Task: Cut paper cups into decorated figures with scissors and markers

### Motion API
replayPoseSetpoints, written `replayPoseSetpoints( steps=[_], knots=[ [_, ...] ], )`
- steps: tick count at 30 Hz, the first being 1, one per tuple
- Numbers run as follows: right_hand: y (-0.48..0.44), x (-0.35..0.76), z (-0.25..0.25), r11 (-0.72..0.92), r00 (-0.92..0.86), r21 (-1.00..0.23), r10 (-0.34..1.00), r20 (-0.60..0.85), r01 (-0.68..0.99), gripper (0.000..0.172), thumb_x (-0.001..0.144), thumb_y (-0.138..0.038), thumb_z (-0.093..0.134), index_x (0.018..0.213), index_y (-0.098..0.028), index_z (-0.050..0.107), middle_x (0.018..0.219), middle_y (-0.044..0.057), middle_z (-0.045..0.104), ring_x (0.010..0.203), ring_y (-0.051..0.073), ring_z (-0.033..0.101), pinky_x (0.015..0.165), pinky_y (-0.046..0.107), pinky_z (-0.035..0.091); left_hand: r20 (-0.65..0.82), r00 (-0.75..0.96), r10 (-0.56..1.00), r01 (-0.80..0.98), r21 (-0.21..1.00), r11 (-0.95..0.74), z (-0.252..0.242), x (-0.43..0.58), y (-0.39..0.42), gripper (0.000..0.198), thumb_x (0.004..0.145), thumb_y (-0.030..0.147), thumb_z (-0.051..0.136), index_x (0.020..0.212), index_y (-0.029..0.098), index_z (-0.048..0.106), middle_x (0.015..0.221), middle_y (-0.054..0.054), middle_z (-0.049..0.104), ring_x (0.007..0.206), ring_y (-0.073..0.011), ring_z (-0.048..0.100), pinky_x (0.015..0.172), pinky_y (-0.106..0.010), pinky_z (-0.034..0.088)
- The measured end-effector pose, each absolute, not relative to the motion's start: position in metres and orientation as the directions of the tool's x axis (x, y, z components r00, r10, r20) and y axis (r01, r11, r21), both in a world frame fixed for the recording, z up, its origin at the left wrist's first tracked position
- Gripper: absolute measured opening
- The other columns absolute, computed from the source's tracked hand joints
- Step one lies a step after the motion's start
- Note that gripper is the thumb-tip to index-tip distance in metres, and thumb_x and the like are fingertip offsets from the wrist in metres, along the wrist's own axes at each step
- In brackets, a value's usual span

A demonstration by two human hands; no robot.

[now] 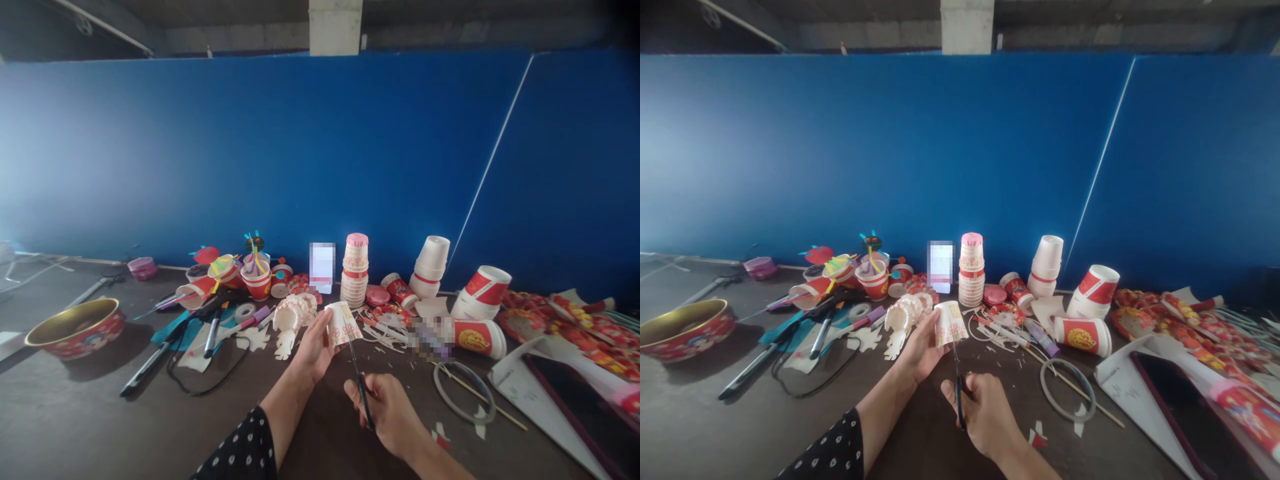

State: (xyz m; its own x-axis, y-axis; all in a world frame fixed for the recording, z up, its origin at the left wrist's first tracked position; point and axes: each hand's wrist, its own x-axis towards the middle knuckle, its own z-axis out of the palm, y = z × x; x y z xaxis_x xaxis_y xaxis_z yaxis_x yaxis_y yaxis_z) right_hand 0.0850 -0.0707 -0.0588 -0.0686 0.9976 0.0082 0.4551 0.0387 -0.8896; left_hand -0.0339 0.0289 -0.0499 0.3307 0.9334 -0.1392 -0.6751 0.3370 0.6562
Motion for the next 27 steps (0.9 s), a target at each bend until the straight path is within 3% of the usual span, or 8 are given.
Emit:
replayPoseSetpoints(
  steps=[27],
  knots=[
    [-0.0701,0.0827,-0.0604,0.019,-0.063,-0.935,0.998,-0.004,0.355,0.044,0.074,-0.054,0.050,0.050,-0.017,0.046,0.041,-0.004,0.048,0.039,0.009,0.044,0.041,0.019,0.029,-0.120,0.326,0.938,-0.669,0.672,0.318,-0.0523,-0.0345,0.0310,0.035,0.069,0.035,0.063,0.098,0.017,0.057,0.086,-0.007,0.064,0.077,-0.0213,0.061,0.064,-0.031,0.046]
  ],
)
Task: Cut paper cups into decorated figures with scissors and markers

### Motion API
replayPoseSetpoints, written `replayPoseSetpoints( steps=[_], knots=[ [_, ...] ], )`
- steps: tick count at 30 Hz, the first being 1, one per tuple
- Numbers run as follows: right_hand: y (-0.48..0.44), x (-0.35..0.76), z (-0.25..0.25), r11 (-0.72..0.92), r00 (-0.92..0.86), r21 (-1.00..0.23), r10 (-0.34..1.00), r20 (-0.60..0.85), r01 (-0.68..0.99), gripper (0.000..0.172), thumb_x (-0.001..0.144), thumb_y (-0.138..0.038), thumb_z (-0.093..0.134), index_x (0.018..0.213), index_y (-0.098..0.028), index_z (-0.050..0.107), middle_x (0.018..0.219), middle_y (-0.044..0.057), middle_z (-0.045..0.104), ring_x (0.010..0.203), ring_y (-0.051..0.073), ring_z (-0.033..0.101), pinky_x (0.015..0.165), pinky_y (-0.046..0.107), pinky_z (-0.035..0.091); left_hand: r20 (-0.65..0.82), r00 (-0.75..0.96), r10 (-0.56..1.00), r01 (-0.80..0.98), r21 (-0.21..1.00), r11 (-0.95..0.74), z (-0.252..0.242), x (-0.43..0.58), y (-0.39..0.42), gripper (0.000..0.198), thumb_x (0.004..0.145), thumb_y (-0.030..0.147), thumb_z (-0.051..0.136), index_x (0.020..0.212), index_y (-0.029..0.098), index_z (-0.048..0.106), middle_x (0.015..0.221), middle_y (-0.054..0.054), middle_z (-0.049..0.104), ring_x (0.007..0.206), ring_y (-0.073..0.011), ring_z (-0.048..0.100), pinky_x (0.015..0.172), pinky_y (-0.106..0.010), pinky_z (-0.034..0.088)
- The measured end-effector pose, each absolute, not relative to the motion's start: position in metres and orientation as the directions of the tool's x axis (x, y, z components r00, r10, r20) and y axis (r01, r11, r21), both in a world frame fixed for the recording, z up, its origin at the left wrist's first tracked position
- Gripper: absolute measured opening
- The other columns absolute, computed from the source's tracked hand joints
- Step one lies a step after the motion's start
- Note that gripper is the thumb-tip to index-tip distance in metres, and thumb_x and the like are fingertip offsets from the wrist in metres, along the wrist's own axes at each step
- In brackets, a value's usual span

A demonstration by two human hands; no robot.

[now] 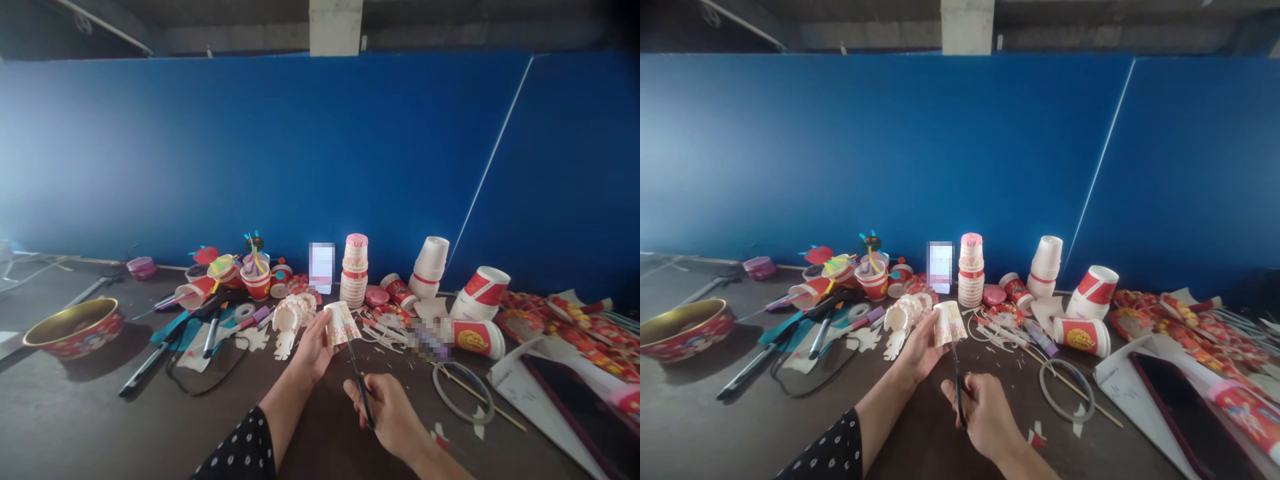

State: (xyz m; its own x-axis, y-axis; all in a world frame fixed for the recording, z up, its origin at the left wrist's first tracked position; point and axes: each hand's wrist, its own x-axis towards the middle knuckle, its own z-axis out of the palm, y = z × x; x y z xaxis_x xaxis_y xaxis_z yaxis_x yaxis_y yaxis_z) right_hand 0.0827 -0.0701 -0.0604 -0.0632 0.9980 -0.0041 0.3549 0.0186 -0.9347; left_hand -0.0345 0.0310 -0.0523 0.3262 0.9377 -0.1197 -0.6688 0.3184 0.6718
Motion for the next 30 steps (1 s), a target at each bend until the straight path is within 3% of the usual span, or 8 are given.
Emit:
replayPoseSetpoints(
  steps=[8,14,19,30],
  knots=[
    [-0.0704,0.0843,-0.0616,0.031,-0.060,-0.930,0.998,0.010,0.366,0.045,0.075,-0.053,0.049,0.050,-0.016,0.046,0.041,-0.003,0.048,0.040,0.008,0.044,0.042,0.019,0.029,-0.108,0.345,0.932,-0.657,0.682,0.322,-0.0545,-0.0345,0.0313,0.039,0.069,0.036,0.062,0.103,0.018,0.055,0.090,-0.008,0.064,0.077,-0.0204,0.060,0.064,-0.030,0.045],
    [-0.0695,0.0838,-0.0620,0.020,-0.054,-0.924,0.999,-0.001,0.382,0.047,0.074,-0.057,0.048,0.049,-0.017,0.046,0.041,-0.003,0.049,0.040,0.009,0.045,0.042,0.019,0.030,-0.038,0.337,0.941,-0.656,0.707,0.264,-0.0515,-0.0354,0.0290,0.045,0.071,0.036,0.060,0.114,0.029,0.048,0.098,-0.003,0.061,0.079,-0.0181,0.060,0.062,-0.028,0.046],
    [-0.0683,0.0842,-0.0647,0.016,-0.061,-0.931,0.998,-0.007,0.365,0.045,0.074,-0.055,0.049,0.050,-0.016,0.048,0.042,-0.003,0.049,0.040,0.009,0.045,0.043,0.019,0.030,-0.056,0.334,0.941,-0.648,0.711,0.273,-0.0521,-0.0349,0.0292,0.040,0.070,0.036,0.061,0.108,0.026,0.052,0.092,-0.003,0.062,0.074,-0.0159,0.059,0.057,-0.024,0.044],
    [-0.0690,0.0859,-0.0659,0.027,-0.063,-0.927,0.998,0.004,0.375,0.044,0.075,-0.050,0.051,0.049,-0.016,0.047,0.041,-0.003,0.046,0.041,0.008,0.039,0.042,0.019,0.026,-0.041,0.346,0.937,-0.653,0.707,0.272,-0.0469,-0.0335,0.0255,0.037,0.070,0.034,0.061,0.104,0.024,0.053,0.087,-0.003,0.062,0.073,-0.0171,0.059,0.061,-0.028,0.046]
  ],
)
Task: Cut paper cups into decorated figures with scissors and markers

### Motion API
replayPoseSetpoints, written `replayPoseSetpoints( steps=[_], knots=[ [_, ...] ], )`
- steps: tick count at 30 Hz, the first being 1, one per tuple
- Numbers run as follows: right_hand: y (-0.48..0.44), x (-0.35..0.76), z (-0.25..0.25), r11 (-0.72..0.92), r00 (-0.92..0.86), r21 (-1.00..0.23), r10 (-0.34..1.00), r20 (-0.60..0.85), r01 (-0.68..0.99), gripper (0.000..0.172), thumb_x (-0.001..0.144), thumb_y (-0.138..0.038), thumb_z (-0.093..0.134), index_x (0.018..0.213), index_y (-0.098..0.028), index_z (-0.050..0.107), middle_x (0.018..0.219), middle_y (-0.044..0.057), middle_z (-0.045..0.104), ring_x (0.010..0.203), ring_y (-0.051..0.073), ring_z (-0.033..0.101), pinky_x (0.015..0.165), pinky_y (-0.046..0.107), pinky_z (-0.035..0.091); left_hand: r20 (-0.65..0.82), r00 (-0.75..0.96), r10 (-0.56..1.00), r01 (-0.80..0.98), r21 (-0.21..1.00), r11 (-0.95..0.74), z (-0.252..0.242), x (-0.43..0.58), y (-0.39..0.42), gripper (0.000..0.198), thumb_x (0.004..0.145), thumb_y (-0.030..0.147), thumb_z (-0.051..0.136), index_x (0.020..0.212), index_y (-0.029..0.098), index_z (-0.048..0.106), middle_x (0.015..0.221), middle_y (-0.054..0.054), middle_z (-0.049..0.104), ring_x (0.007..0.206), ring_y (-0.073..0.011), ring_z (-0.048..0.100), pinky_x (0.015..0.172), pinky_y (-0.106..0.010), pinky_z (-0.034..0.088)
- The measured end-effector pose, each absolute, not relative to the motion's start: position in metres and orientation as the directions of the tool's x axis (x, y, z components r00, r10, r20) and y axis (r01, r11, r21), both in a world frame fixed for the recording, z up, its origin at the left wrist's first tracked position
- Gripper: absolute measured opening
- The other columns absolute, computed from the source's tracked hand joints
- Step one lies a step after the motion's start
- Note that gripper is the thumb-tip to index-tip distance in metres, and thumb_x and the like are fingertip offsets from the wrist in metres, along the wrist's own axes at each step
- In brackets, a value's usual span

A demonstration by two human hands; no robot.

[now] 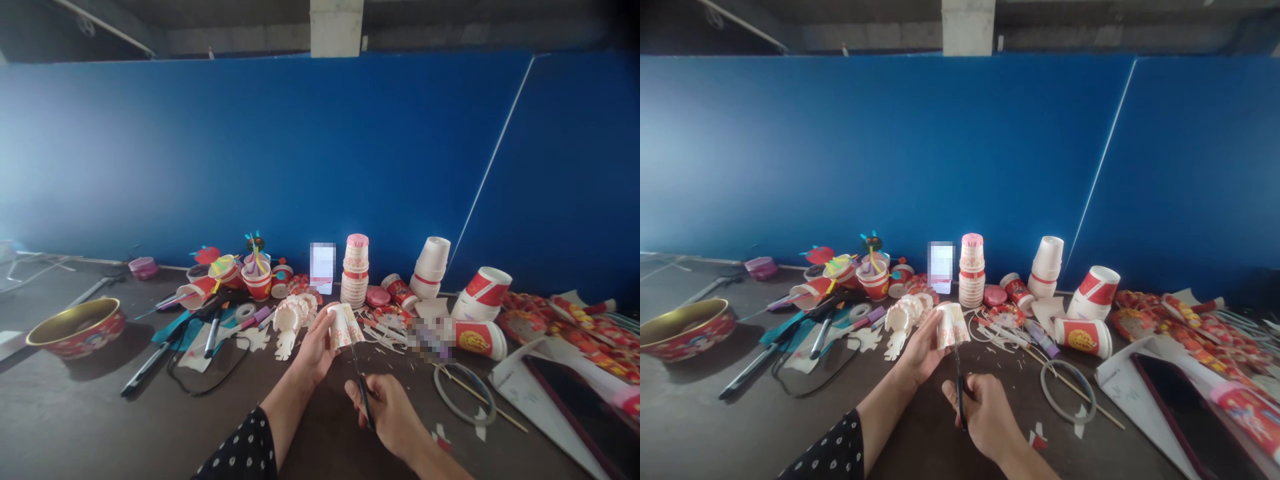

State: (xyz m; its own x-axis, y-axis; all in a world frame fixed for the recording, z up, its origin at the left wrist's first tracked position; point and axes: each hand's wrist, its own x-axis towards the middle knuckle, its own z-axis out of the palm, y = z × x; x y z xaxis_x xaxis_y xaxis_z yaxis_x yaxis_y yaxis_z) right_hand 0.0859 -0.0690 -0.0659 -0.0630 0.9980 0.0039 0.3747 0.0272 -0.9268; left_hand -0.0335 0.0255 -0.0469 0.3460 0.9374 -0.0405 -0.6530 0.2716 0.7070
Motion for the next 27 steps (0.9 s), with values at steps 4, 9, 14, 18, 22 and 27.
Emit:
replayPoseSetpoints(
  steps=[4,9,14,18,22,27],
  knots=[
    [-0.069,0.085,-0.062,0.044,-0.073,-0.931,0.997,0.019,0.362,0.045,0.075,-0.051,0.051,0.047,-0.016,0.046,0.042,-0.004,0.044,0.042,0.007,0.038,0.043,0.019,0.026,-0.030,0.349,0.937,-0.666,0.696,0.270,-0.044,-0.032,0.023,0.036,0.070,0.032,0.062,0.103,0.023,0.053,0.085,-0.003,0.063,0.073,-0.0170,0.059,0.063,-0.029,0.046],
    [-0.071,0.083,-0.055,0.034,-0.070,-0.929,0.998,0.009,0.369,0.046,0.074,-0.052,0.051,0.046,-0.015,0.048,0.041,-0.003,0.046,0.041,0.008,0.040,0.042,0.019,0.027,-0.001,0.373,0.928,-0.652,0.711,0.262,-0.045,-0.031,0.022,0.034,0.069,0.030,0.062,0.101,0.021,0.054,0.085,-0.004,0.064,0.072,-0.0168,0.060,0.067,-0.029,0.046],
    [-0.071,0.083,-0.052,0.035,-0.060,-0.912,0.998,0.011,0.409,0.047,0.074,-0.052,0.050,0.045,-0.015,0.048,0.040,-0.003,0.046,0.040,0.008,0.040,0.041,0.019,0.027,0.033,0.383,0.923,-0.645,0.725,0.241,-0.048,-0.031,0.023,0.031,0.072,0.029,0.060,0.101,0.021,0.055,0.086,-0.004,0.064,0.074,-0.0176,0.060,0.068,-0.030,0.047],
    [-0.070,0.083,-0.052,0.028,-0.054,-0.913,0.998,0.006,0.406,0.046,0.075,-0.052,0.050,0.047,-0.015,0.049,0.041,-0.003,0.046,0.040,0.008,0.041,0.041,0.018,0.028,0.047,0.392,0.919,-0.643,0.728,0.237,-0.048,-0.030,0.023,0.030,0.072,0.029,0.060,0.100,0.021,0.055,0.087,-0.004,0.064,0.076,-0.0174,0.060,0.069,-0.028,0.046],
    [-0.070,0.083,-0.052,0.033,-0.060,-0.916,0.998,0.010,0.401,0.045,0.074,-0.051,0.051,0.047,-0.015,0.049,0.041,-0.003,0.046,0.040,0.007,0.040,0.041,0.018,0.028,0.040,0.399,0.916,-0.638,0.730,0.245,-0.048,-0.030,0.022,0.031,0.072,0.029,0.061,0.101,0.021,0.055,0.087,-0.004,0.064,0.076,-0.0171,0.060,0.069,-0.028,0.046],
    [-0.071,0.084,-0.052,0.010,-0.047,-0.914,0.999,-0.010,0.406,0.046,0.073,-0.053,0.051,0.047,-0.015,0.049,0.040,-0.003,0.046,0.039,0.007,0.040,0.040,0.018,0.028,0.033,0.395,0.918,-0.634,0.733,0.246,-0.047,-0.030,0.021,0.032,0.070,0.030,0.062,0.101,0.021,0.055,0.088,-0.004,0.064,0.077,-0.0170,0.060,0.068,-0.027,0.046]
  ],
)
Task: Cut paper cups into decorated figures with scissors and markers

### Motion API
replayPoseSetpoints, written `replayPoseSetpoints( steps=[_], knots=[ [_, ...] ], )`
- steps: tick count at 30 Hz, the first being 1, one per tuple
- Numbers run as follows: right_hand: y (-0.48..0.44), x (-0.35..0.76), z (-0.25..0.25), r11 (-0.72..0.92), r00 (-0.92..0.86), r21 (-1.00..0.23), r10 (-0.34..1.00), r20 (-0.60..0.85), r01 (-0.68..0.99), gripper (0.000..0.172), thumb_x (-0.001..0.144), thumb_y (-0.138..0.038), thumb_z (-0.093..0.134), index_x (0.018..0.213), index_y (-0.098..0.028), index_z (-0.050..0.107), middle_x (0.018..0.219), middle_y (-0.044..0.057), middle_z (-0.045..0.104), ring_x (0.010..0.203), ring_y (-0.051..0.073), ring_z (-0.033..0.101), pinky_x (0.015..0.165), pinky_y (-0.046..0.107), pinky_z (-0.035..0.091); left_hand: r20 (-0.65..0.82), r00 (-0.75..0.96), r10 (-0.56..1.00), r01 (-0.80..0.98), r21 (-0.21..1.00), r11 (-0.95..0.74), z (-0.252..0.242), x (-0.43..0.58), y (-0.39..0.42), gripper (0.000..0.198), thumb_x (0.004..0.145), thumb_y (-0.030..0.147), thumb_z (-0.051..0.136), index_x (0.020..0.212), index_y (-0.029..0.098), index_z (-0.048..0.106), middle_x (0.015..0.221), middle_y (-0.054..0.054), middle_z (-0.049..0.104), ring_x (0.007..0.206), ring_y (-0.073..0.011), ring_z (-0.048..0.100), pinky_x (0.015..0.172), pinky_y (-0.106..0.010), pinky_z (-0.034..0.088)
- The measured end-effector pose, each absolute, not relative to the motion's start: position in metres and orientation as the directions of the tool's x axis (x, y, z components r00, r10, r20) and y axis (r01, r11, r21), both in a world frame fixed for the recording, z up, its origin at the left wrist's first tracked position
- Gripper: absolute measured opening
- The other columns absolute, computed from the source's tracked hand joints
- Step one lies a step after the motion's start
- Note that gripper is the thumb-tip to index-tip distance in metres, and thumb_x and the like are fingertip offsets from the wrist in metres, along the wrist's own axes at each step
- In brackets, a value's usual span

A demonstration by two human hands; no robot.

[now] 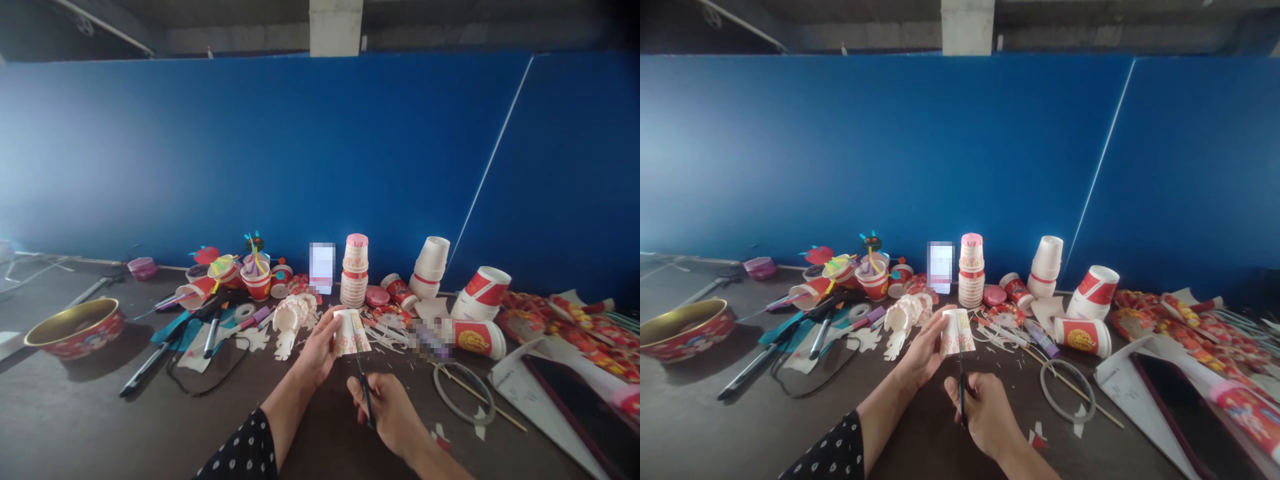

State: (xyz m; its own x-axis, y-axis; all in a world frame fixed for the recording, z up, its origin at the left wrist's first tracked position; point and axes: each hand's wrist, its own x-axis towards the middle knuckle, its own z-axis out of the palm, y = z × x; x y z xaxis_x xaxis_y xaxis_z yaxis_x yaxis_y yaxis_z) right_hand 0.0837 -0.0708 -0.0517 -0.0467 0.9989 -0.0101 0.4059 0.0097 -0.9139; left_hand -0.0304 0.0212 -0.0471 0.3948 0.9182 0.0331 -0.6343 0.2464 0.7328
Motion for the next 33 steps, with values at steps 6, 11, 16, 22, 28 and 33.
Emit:
replayPoseSetpoints(
  steps=[6,11,16,22,28,33],
  knots=[
    [-0.069,0.084,-0.057,0.020,-0.046,-0.932,0.999,0.003,0.363,0.048,0.074,-0.055,0.048,0.049,-0.015,0.052,0.040,-0.002,0.048,0.039,0.008,0.042,0.041,0.019,0.028,0.015,0.387,0.922,-0.630,0.735,0.252,-0.044,-0.030,0.019,0.033,0.070,0.030,0.062,0.100,0.021,0.055,0.087,-0.004,0.064,0.074,-0.0165,0.060,0.065,-0.026,0.046],
    [-0.069,0.081,-0.053,-0.009,-0.034,-0.944,0.999,-0.021,0.329,0.048,0.072,-0.058,0.049,0.048,-0.016,0.048,0.041,-0.003,0.048,0.039,0.009,0.044,0.042,0.020,0.030,0.015,0.389,0.921,-0.631,0.733,0.254,-0.045,-0.031,0.020,0.034,0.069,0.030,0.063,0.101,0.022,0.056,0.089,-0.004,0.064,0.076,-0.0168,0.060,0.067,-0.027,0.046],
    [-0.071,0.081,-0.047,-0.016,-0.030,-0.940,0.999,-0.028,0.340,0.047,0.070,-0.058,0.051,0.047,-0.017,0.048,0.040,-0.003,0.048,0.039,0.009,0.045,0.042,0.020,0.030,0.014,0.377,0.926,-0.629,0.737,0.245,-0.045,-0.031,0.020,0.033,0.069,0.031,0.063,0.101,0.021,0.056,0.088,-0.004,0.064,0.070,-0.0144,0.059,0.066,-0.026,0.046],
    [-0.068,0.082,-0.058,0.014,-0.018,-0.963,1.000,0.009,0.269,0.047,0.071,-0.057,0.051,0.047,-0.018,0.045,0.041,-0.004,0.046,0.038,0.009,0.045,0.041,0.021,0.030,0.020,0.380,0.925,-0.626,0.742,0.241,-0.044,-0.031,0.019,0.032,0.071,0.031,0.061,0.101,0.021,0.055,0.089,-0.004,0.064,0.069,-0.0144,0.059,0.064,-0.026,0.046],
    [-0.069,0.082,-0.055,0.016,-0.030,-0.959,1.000,0.008,0.282,0.048,0.071,-0.059,0.050,0.047,-0.018,0.044,0.041,-0.004,0.046,0.039,0.009,0.045,0.041,0.020,0.031,0.024,0.382,0.924,-0.631,0.737,0.242,-0.044,-0.031,0.019,0.032,0.070,0.031,0.062,0.100,0.021,0.056,0.090,-0.004,0.063,0.070,-0.0150,0.059,0.066,-0.028,0.046],
    [-0.070,0.082,-0.052,0.022,-0.023,-0.941,1.000,0.015,0.337,0.048,0.072,-0.058,0.049,0.047,-0.017,0.045,0.040,-0.004,0.046,0.037,0.008,0.044,0.040,0.019,0.031,0.011,0.383,0.924,-0.631,0.734,0.253,-0.044,-0.031,0.019,0.033,0.069,0.031,0.063,0.101,0.022,0.056,0.089,-0.004,0.064,0.071,-0.0153,0.060,0.067,-0.028,0.046]
  ],
)
